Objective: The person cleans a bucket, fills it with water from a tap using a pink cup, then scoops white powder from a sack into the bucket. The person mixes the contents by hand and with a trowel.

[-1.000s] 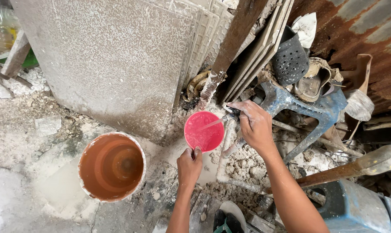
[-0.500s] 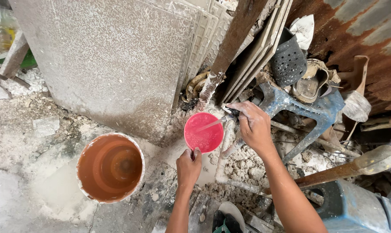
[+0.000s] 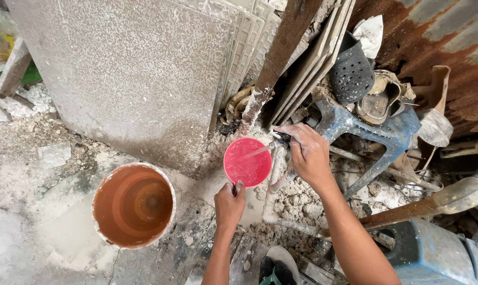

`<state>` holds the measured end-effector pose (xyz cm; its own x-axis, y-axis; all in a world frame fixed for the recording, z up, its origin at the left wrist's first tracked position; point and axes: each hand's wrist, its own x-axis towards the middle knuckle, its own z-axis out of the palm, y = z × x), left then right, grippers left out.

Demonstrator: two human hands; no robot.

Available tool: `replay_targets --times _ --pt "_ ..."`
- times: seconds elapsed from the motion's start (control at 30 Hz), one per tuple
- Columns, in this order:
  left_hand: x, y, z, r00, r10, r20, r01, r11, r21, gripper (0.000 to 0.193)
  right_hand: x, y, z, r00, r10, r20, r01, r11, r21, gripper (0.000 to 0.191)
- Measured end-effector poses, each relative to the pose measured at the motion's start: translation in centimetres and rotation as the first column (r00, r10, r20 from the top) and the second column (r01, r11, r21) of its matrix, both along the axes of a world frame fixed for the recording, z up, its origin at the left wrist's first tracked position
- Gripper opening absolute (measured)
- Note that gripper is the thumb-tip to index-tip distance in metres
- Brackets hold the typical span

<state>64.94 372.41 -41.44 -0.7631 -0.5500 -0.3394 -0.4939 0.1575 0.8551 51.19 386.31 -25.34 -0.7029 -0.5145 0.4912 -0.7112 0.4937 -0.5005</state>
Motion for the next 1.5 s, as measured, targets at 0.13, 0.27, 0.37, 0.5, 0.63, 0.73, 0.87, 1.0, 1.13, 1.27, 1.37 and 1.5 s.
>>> replay_targets --times 0.13,0.27,0.37,0.5,0.63,0.73,0.87,1.0,1.13,1.27,1.37,1.5 --pt "0.1 0.1 0.2 1.0 0.003 -0.022 -0.003 1.0 0.018 0.037 0.0 0.1 0.0 1.0 0.02 -0.006 -0.02 1.0 -0.019 0.04" --pt "0.0 0.1 0.4 0.999 -0.006 -0.038 0.006 1.0 0.012 0.035 -0.2 0.2 -0.2 0.999 0.034 0.018 -0.034 0.999 -0.026 0.039" --pt "0.0 0.1 0.5 1.0 -0.014 -0.016 0.014 0.999 0.042 0.034 -0.3 0.3 -0.3 0.998 0.032 0.045 -0.031 0.999 -0.028 0.04" --pt "0.0 0.2 0.7 1.0 -0.019 0.021 0.017 0.997 0.08 0.035 -0.4 0.4 -0.5 0.995 0.044 0.089 -0.04 0.998 -0.045 0.04" --pt "0.0 0.2 0.8 1.0 -0.017 -0.012 0.018 0.998 0.054 0.033 -0.5 0.5 -0.7 0.992 0.085 0.096 -0.078 0.995 -0.069 0.041" --pt "0.0 0.3 0.9 0.999 -0.025 0.044 0.021 0.996 0.083 0.037 -0.7 0.8 -0.8 0.984 0.092 0.151 -0.081 0.994 -0.072 0.042" --pt "0.0 0.4 1.1 1.0 -0.012 -0.013 0.013 0.999 0.041 0.034 -1.0 1.1 -0.8 0.963 0.131 0.234 -0.111 0.989 -0.095 0.042" --pt "-0.1 0.5 1.2 1.0 -0.01 -0.018 0.011 0.999 0.033 0.033 -1.2 1.4 -1.1 0.938 0.201 0.283 -0.167 0.976 -0.142 0.043" --pt "0.0 0.6 1.2 1.0 -0.002 -0.025 0.003 0.999 0.045 0.033 -1.5 2.1 -2.0 0.839 0.216 0.499 -0.12 0.969 -0.218 0.04" --pt "0.1 0.7 1.1 0.997 0.013 -0.07 -0.012 1.0 0.016 0.034 -2.0 3.3 -3.3 0.79 0.359 0.497 -0.183 0.912 -0.368 0.041" --pt "0.4 0.5 1.2 0.998 0.023 -0.06 -0.023 1.0 0.008 0.037 -2.4 3.8 -3.7 0.802 0.468 0.371 -0.282 0.845 -0.455 0.037" --pt "1.5 -0.4 1.5 0.993 0.065 -0.095 -0.066 0.998 -0.002 0.039 -2.2 3.6 -3.3 0.833 0.387 0.395 -0.215 0.885 -0.413 0.039"
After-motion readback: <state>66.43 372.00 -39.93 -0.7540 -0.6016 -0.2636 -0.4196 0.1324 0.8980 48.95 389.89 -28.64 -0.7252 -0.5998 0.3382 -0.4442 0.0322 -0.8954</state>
